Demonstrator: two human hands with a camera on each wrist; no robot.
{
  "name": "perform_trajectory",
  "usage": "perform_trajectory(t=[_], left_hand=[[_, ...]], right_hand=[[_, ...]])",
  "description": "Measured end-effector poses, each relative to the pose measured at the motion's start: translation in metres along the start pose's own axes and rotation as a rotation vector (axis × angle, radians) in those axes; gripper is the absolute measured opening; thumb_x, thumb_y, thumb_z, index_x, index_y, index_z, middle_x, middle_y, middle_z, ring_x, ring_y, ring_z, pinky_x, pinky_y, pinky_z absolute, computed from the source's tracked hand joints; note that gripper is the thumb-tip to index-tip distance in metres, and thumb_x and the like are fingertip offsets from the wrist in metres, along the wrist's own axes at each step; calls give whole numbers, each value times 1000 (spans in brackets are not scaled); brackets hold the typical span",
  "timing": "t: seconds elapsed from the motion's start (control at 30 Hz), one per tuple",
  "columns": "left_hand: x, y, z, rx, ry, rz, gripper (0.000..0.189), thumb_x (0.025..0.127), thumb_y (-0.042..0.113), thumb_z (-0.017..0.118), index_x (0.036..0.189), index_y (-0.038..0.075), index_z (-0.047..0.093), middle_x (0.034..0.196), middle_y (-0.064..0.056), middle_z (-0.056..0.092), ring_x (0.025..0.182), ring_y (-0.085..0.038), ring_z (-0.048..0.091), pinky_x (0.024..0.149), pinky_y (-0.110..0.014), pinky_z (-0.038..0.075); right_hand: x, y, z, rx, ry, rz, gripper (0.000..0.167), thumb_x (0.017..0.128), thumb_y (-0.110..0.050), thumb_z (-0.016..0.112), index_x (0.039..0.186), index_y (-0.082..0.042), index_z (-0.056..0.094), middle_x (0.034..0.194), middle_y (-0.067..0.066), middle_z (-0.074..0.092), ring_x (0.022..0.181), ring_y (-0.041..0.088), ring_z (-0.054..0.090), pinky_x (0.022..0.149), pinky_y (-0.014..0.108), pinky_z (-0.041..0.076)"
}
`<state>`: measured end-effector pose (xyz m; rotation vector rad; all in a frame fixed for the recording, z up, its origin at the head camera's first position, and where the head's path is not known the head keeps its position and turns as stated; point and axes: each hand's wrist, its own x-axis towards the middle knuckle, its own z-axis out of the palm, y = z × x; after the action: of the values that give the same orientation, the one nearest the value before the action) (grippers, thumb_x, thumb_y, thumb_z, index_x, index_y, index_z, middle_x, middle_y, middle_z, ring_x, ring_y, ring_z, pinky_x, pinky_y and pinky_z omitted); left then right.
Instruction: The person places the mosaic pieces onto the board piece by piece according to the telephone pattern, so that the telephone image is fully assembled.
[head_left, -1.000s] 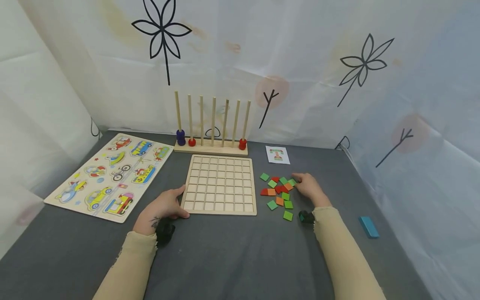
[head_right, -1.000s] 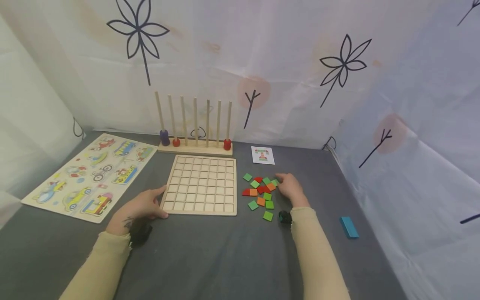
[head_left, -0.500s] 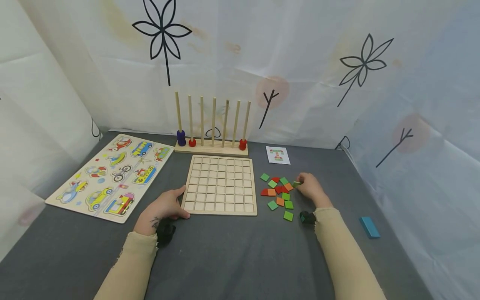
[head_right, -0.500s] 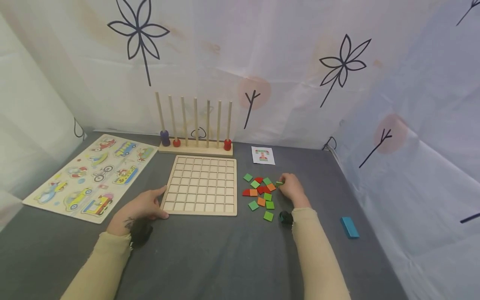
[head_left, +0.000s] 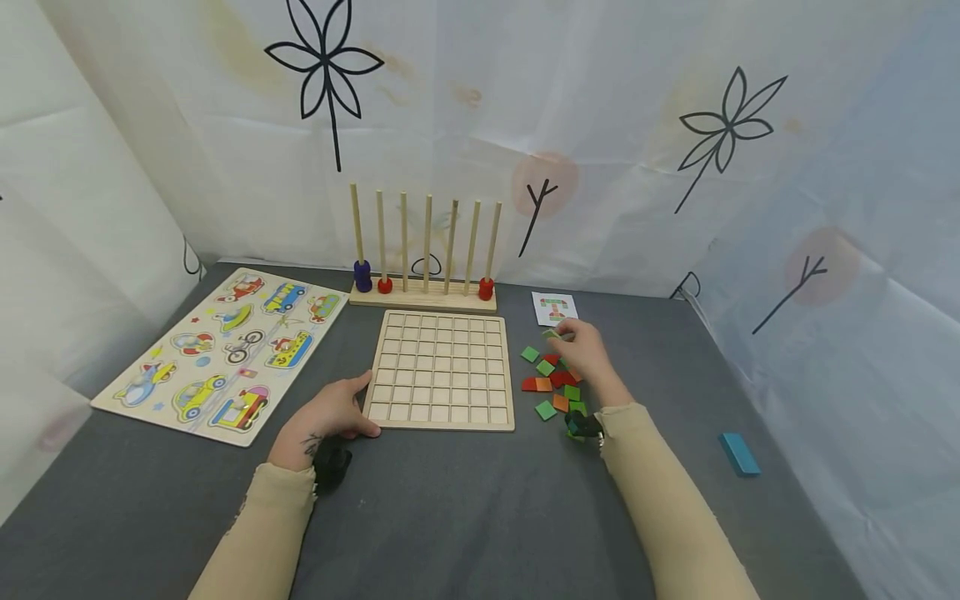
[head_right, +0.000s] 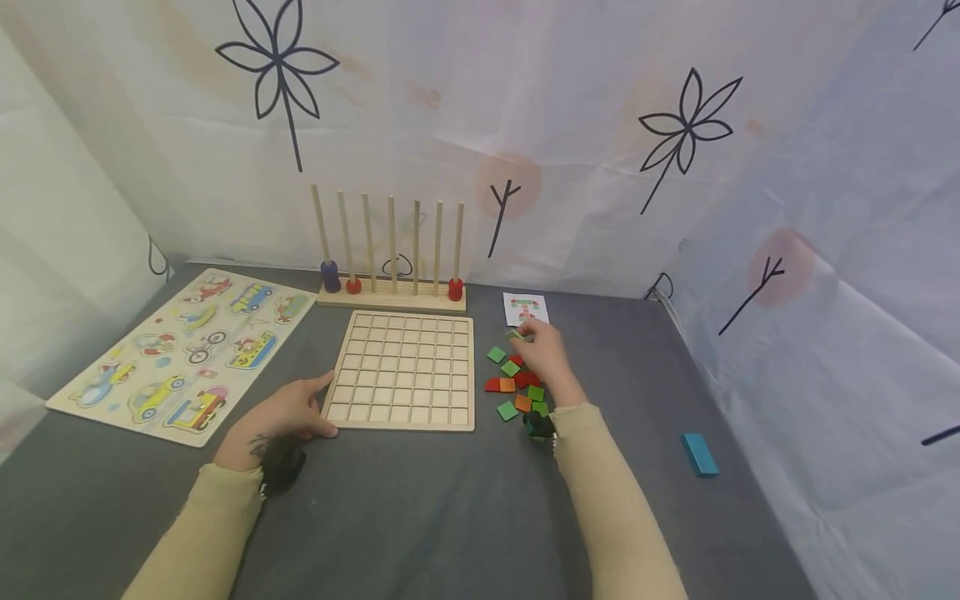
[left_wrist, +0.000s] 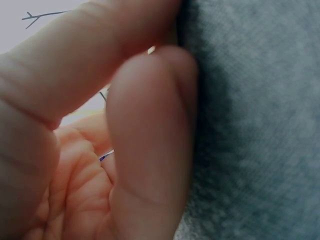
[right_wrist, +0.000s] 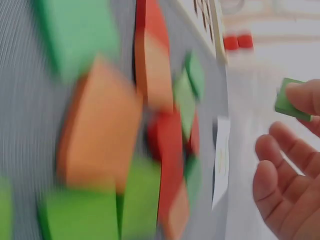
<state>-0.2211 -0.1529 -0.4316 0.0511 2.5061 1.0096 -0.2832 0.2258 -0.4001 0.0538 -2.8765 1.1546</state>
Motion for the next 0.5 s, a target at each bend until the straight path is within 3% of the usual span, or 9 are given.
perform_trajectory(t=[0.1,0.2,0.33,0.5], left_hand=[[-1,2,0,-4,5,-12,102,66,16,83,147,4,21,71,-9,50,54,-16,50,54,-28,41],[-1,1,0,0,8,-16,102,66,16,83,147,4,21,71,-9,51,54,-16,51,54,-28,41],[1,0,1,-2,7,-15,102,66,15,83,147,4,22,70,-8,50,54,-16,51,54,-27,42],[2,-1,1,1,10,-12,102,66,15,82,147,5,22,65,-7,50,54,-16,51,53,-27,42]], right_hand=[[4,-16,17,23,-16,-45,16,89,-16,59,99,-4,62,110,17,61,85,28,60,64,33,46],[8,-29,34,16,-40,-94,14,90,-16,58,97,-7,64,99,12,63,81,24,61,62,31,46],[11,-43,54,-56,-76,-140,13,91,-17,57,96,-9,65,94,7,64,77,19,58,61,29,44],[16,-51,72,-180,-127,-141,13,91,-19,58,99,-13,65,97,4,64,77,18,56,64,31,44]])
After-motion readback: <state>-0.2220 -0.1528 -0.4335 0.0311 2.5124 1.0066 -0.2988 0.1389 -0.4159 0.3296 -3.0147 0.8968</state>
